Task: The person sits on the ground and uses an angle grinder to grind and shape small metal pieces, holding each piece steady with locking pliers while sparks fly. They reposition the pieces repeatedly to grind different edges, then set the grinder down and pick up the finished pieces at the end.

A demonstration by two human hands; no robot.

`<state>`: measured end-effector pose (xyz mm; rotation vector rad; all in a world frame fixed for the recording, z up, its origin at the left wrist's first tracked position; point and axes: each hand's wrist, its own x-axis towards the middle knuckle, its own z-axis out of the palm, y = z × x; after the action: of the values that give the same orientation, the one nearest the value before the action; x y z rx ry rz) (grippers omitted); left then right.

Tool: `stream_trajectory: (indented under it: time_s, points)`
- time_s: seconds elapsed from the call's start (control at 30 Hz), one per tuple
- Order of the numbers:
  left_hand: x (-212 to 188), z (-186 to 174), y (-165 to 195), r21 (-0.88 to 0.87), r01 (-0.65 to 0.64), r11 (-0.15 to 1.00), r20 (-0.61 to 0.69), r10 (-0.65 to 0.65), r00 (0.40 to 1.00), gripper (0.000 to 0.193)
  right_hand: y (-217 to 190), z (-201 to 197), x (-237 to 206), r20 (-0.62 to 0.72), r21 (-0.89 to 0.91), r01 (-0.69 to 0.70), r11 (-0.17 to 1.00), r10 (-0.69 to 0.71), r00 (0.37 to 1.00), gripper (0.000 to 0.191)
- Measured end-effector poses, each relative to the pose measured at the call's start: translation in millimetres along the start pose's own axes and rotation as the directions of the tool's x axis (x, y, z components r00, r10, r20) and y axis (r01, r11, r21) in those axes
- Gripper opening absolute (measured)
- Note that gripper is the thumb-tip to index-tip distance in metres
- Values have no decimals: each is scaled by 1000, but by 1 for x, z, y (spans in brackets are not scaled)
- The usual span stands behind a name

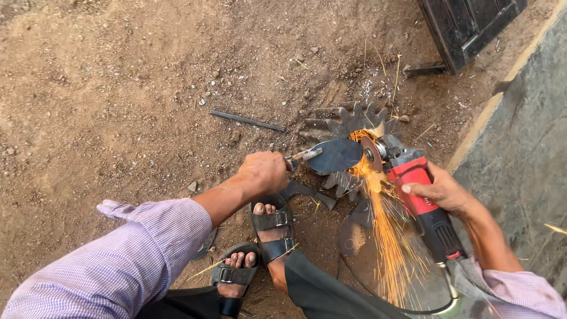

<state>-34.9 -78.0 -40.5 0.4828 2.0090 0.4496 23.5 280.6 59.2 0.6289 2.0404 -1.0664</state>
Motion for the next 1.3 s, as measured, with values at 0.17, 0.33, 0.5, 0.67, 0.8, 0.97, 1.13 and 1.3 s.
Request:
stream_trajectory:
  time_s: [0.17,0.33,0.5,0.67,0.8,0.97,1.13,1.3]
  points:
    - [-1,-1,3,-6,-2,1000,-2,2,1000,30,-20,-14,8,-5,-331,65,942,-71,997,74]
    - [-3,5,4,-30,6,1000,-25,-7,1000,29,-6,-4,2,-51,-160,40,986,-49,998,72]
    - [0,23,2,-106,29,994,-96,-39,995,29,35,25,-13,-88,214,61,975,-43,995,64]
    - [7,40,2,-111,12,994,-155,-29,987,31,58,52,-25,-101,413,79,907,-41,994,61]
    - [13,50,1,-141,28,990,-159,-51,986,29,68,77,-35,-150,569,37,822,60,987,63]
    - [8,57,5,-182,-19,983,-228,-23,973,28,77,91,-43,-177,643,46,764,90,980,63]
    - [10,43,18,-88,124,988,-69,-130,989,30,102,87,-55,-277,752,154,641,95,956,62]
    - [12,38,18,352,-118,928,-352,248,902,26,156,80,-87,-340,808,223,546,124,932,60]
